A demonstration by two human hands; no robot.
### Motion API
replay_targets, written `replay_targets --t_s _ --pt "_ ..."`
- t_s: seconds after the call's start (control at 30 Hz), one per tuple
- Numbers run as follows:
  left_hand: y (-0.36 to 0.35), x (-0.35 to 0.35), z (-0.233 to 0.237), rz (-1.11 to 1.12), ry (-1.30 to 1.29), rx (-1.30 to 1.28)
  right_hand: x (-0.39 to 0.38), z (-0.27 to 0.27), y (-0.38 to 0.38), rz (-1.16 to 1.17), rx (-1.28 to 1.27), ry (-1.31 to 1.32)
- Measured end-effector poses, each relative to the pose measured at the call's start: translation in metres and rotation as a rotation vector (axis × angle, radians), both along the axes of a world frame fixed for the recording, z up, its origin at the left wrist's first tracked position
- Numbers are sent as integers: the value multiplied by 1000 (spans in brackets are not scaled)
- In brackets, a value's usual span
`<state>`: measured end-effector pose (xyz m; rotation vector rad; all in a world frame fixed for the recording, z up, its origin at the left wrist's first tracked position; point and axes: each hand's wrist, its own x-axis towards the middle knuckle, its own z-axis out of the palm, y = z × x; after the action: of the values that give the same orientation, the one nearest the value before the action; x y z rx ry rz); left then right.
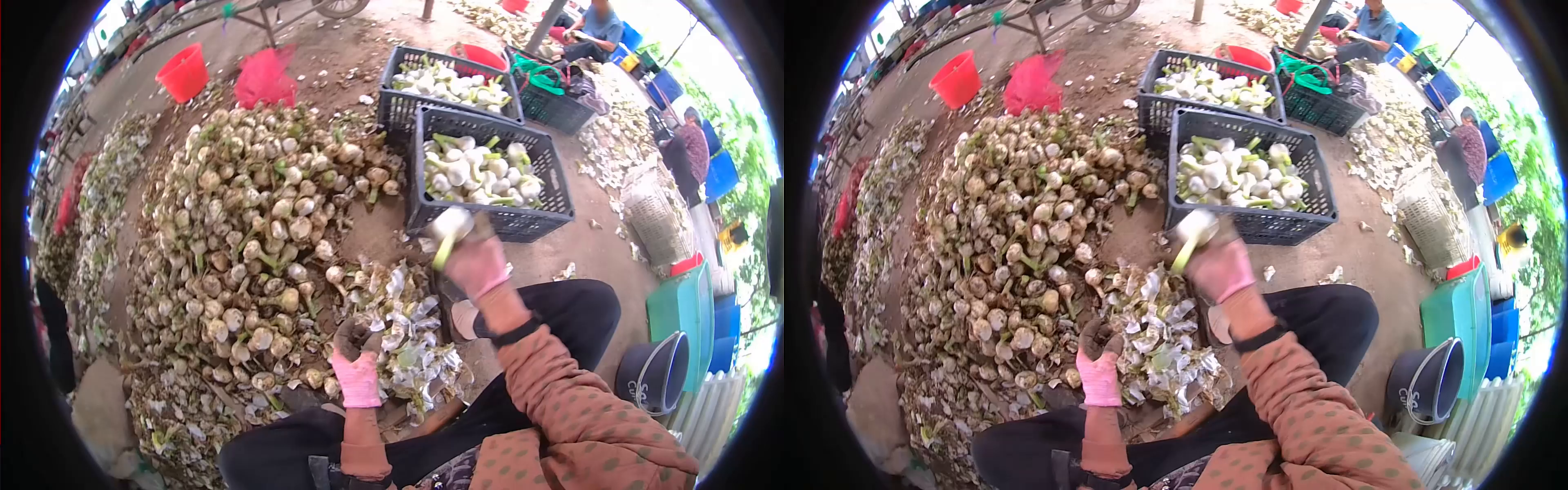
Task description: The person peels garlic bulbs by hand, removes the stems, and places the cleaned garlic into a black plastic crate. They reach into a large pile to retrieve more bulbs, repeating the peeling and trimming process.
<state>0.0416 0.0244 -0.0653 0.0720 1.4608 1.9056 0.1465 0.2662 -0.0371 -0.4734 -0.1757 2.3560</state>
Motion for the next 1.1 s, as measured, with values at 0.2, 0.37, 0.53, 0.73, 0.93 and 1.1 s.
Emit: replay_targets --t_s 0.2,0.37,0.53,0.73,0.93,1.1 --pt "3 -6 -6 -100 -177 -192 -6 -14 44 -79 50 -210" --pt "5 -3 -21 -140 -148 -188 -89 -102 -25 469 1373 -1060" --pt "11 -8 -23 -113 -161 -213 -145 -164 -53 940 1705 -1575" --pt "11 -17 -35 -78 -5 -266 -104 -180 -65 839 1120 -1332" --pt "8 -19 -52 2 463 -411 -67 -92 -108 681 -48 -531" --pt "1 -17 -12 -10 559 -369 -65 -36 -120 653 394 -758"
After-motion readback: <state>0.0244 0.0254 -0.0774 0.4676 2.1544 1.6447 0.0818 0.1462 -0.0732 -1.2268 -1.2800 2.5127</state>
